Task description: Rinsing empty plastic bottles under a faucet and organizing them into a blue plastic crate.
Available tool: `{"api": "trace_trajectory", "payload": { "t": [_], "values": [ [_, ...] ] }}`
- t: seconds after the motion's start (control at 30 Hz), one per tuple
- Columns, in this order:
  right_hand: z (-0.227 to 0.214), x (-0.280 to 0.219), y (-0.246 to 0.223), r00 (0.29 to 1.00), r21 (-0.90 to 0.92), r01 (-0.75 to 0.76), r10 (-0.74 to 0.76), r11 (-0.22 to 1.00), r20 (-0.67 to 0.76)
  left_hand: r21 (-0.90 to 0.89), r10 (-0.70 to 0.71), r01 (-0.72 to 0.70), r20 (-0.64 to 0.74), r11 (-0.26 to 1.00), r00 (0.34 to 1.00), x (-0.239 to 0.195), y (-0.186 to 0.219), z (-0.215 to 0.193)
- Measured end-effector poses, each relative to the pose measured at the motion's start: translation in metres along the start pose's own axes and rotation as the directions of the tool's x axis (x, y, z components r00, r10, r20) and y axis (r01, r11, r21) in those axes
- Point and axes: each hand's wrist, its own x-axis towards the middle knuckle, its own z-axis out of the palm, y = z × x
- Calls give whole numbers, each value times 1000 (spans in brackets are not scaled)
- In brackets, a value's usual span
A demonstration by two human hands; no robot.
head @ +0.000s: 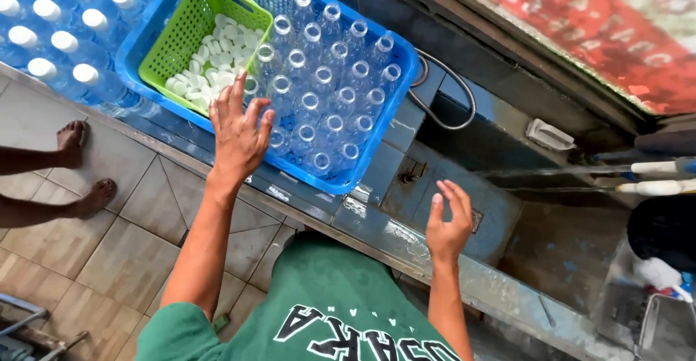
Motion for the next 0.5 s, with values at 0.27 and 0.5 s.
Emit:
{"api": "trace_trajectory", "payload": {
  "t": [0.27,0.5],
  "values": [
    [23,6,-46,989,134,-101,86,986,117,-30,102,-100,52,995,993,39,-4,6],
    [-10,4,12,979,104,-205,203,973,21,-88,148,-133,182,987,972,30,22,-44]
  ]
}}
